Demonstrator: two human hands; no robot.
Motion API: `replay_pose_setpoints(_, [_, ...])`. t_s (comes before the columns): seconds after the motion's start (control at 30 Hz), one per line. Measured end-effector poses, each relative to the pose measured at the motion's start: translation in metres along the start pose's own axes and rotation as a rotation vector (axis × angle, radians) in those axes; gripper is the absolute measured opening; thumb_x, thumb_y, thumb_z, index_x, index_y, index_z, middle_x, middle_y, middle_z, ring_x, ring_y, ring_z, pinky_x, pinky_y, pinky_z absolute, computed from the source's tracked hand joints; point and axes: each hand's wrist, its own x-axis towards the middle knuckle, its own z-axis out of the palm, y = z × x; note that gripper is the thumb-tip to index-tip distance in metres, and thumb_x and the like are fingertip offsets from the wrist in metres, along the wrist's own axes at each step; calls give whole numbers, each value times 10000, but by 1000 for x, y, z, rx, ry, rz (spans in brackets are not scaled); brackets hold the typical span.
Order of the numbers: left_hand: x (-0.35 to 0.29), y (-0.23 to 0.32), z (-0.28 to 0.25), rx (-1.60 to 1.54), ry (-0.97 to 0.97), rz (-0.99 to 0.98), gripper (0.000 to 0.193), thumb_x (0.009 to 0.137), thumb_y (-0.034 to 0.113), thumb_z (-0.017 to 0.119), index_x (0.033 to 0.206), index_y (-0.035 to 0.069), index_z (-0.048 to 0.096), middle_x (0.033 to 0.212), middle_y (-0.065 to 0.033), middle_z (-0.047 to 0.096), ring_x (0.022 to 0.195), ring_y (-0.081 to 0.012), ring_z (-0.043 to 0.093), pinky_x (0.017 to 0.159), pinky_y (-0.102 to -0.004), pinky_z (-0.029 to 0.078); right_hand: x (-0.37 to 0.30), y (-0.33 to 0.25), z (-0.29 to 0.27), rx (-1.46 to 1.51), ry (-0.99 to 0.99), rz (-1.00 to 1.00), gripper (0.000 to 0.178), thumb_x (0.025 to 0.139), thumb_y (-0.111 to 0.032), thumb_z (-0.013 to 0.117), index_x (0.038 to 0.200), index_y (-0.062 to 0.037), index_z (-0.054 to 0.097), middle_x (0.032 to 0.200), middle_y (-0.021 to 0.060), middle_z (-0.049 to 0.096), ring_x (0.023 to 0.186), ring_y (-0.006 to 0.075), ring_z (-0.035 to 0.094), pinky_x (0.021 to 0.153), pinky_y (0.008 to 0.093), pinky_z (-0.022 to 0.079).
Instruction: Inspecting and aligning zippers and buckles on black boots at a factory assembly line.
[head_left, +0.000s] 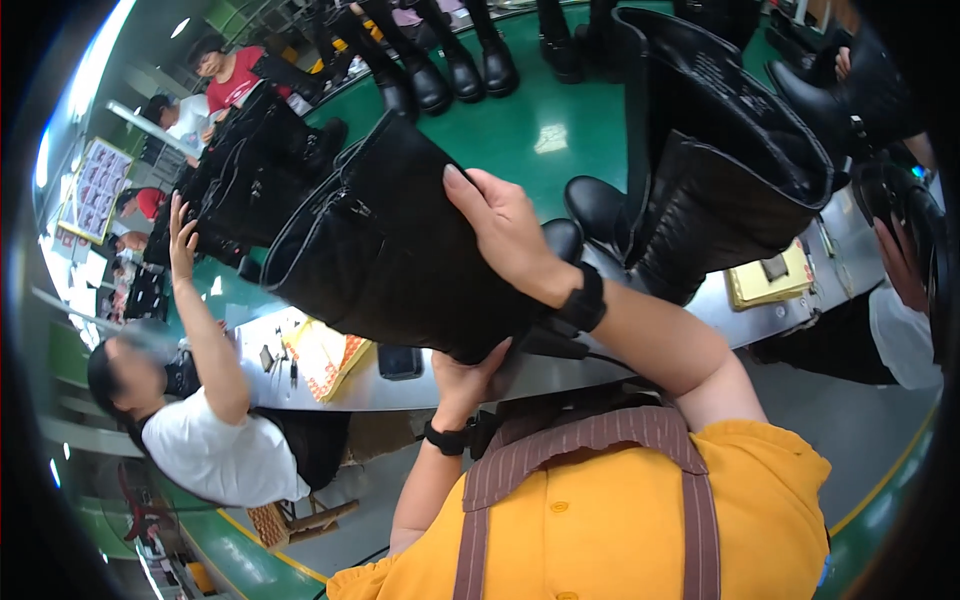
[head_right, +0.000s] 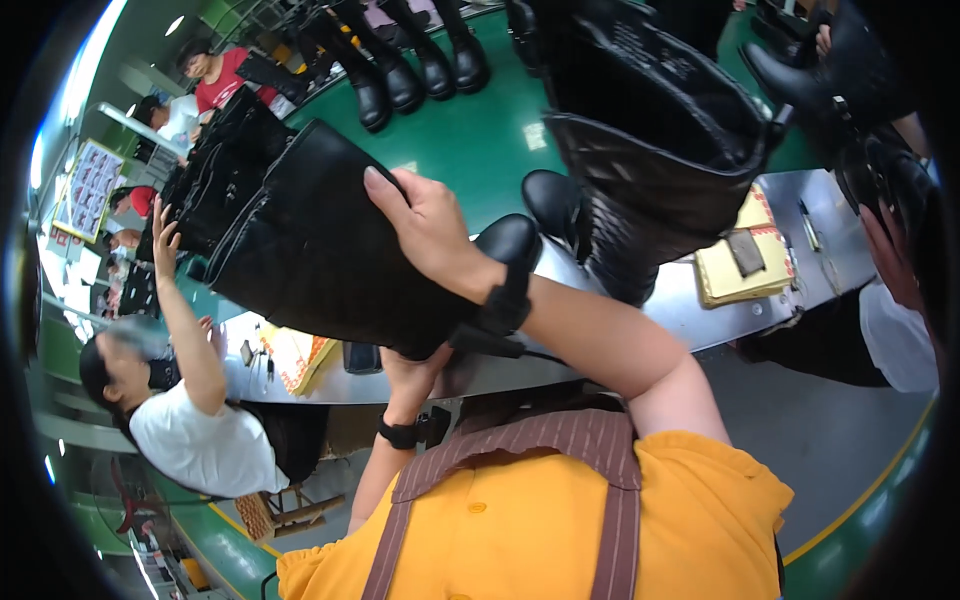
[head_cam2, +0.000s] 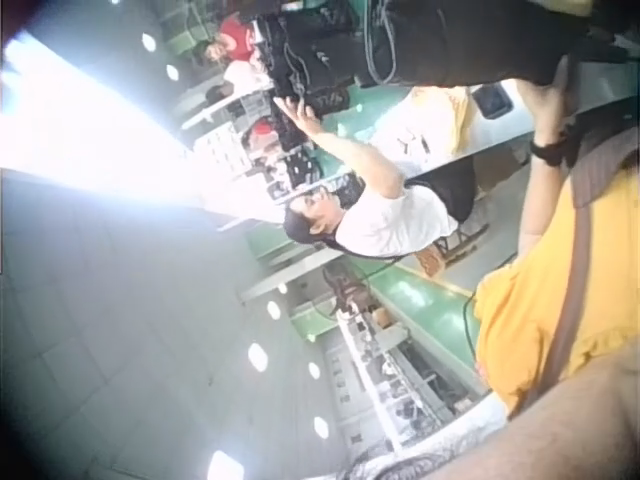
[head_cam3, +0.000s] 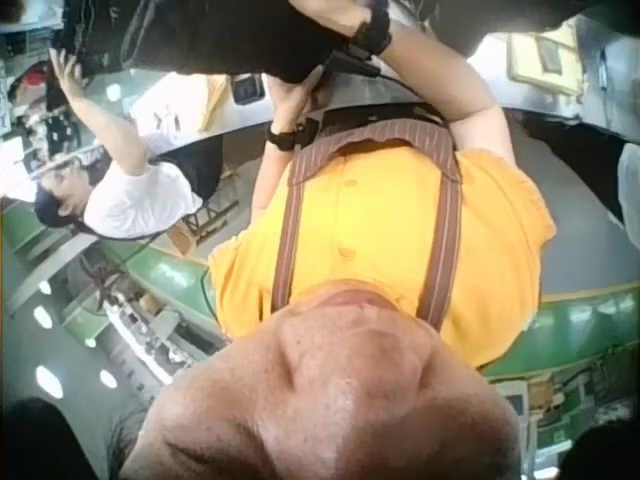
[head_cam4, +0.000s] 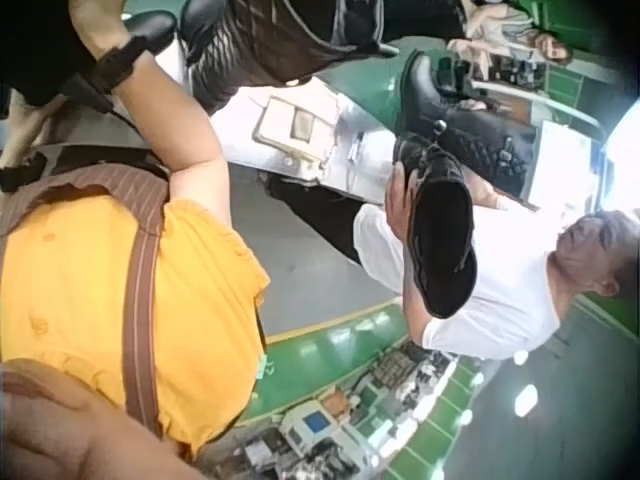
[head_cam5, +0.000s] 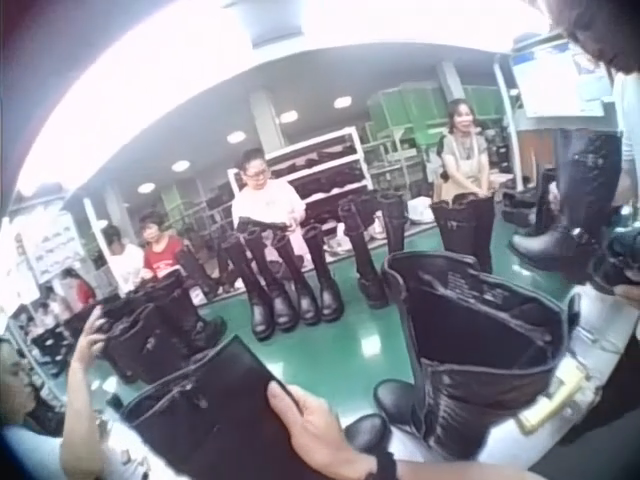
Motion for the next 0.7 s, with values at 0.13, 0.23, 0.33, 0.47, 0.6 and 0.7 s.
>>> replay_pose_setpoints(0.13, [-3, -7, 2, 35, 51, -67, 527, 667, 47, 837, 1113, -34, 569, 1067, -113, 655, 969, -192, 629, 877, -310, 489, -4, 4, -8, 36, 42, 41, 478, 987, -383, 479, 837, 52, 611, 633, 88, 553, 675, 95, 492, 669, 277, 439])
replay_pose_setpoints(0.23, [-3, -11, 8, 111, 92, 29, 588, 663, 65, 845, 1146, -38, 525, 1104, -124, 628, 1014, -198, 607, 903, -308, 474, -33, -12, -26, -230, 41, -230, 309, 959, -272, 536, 907, 16, 635, 733, 67, 599, 691, 150, 563, 678, 276, 451])
replay_pose_setpoints(0.33, [-8, -10, 16, 162, 180, 23, 828, 647, 101, 856, 1292, -49, 360, 1263, -175, 498, 1139, -252, 520, 990, -351, 408, -89, -42, -71, -624, -161, -562, 147, 871, -143, 637, 930, -9, 625, 826, 103, 637, 736, 208, 613, 654, 279, 443])
replay_pose_setpoints(0.47, [-20, 4, 18, 496, 451, 804, 879, 702, 132, 785, 1356, -23, 219, 1296, -201, 338, 1082, -284, 468, 904, -398, 433, -156, -54, -154, -875, -52, -847, 363, 725, -179, 770, 930, -59, 495, 770, 65, 521, 649, 219, 481, 638, 304, 390])
replay_pose_setpoints(0.6, [-9, 14, 49, 241, -67, 883, 496, 796, 72, 689, 1210, -14, 430, 985, -153, 567, 899, -257, 558, 821, -386, 466, -175, -21, -198, -827, 390, -314, 707, 666, -253, 845, 1168, -10, 409, 1113, 94, 460, 1022, 218, 458, 923, 386, 372])
replay_pose_setpoints(0.7, [21, 5, 117, 71, -451, 108, 267, 896, 114, 612, 1111, -5, 509, 769, -93, 593, 635, -157, 566, 571, -290, 465, -166, 4, -206, -839, 294, -142, 751, 675, -238, 851, 1240, 15, 424, 1195, 121, 522, 1111, 221, 500, 991, 376, 376])
